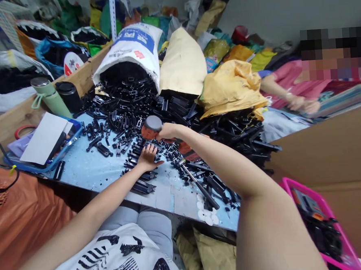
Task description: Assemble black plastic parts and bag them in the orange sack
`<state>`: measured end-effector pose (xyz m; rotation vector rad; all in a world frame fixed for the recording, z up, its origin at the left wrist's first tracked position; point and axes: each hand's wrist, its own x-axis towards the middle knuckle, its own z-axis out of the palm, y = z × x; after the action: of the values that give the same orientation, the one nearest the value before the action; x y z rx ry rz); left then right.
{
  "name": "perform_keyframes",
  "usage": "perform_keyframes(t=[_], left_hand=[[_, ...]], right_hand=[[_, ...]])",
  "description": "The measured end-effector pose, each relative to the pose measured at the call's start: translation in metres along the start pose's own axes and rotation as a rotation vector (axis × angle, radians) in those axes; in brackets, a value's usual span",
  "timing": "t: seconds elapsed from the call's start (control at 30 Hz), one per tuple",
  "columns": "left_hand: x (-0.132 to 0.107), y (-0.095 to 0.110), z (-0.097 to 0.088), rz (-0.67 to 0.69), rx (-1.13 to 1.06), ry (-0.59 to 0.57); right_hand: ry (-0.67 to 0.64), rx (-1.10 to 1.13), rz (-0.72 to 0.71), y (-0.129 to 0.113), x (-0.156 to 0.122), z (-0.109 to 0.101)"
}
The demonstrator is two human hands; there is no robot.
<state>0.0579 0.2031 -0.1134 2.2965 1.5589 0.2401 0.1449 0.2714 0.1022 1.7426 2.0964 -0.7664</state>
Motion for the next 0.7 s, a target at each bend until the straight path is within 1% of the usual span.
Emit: perform_keyframes(t=[0.07, 0.17, 0.27, 0.33, 0.43, 0.6, 0.63, 0.7], left_hand=[[0.001, 0.0, 0.001, 0.003, -0.017, -0.003], [0.001, -0.001, 0.002, 0.0, -0.045, 0.004], [0.0, -0.002, 0.003, 0.0, -0.054, 0.001], [0.001, -0.002, 0.003, 0.001, -0.055, -0.016], [0.001, -0.002, 0.003, 0.002, -0.061, -0.046], [-0.002, -0.003, -0.002, 0.013, -0.061, -0.02], [-0.002, -0.003, -0.003, 0.015, -0.059, -0.007], [-0.002, -0.004, -0.003, 0.018, -0.059, 0.006]], right_hand=[[-0.058, -0.042, -0.009, -0.017, 0.023, -0.005], [-0.111, -0.09, -0.007, -0.028, 0.047, -0.012], [-0.133, -0.18, 0.0, -0.032, 0.061, -0.019], [-0.125, -0.234, -0.003, -0.036, 0.065, -0.022], [-0.124, -0.264, -0.036, -0.045, 0.059, -0.021], [-0.164, -0.28, -0.172, -0.062, 0.03, -0.016], [-0.182, -0.27, -0.186, -0.065, 0.025, -0.015], [-0.219, -0.259, -0.156, -0.068, 0.021, -0.011]])
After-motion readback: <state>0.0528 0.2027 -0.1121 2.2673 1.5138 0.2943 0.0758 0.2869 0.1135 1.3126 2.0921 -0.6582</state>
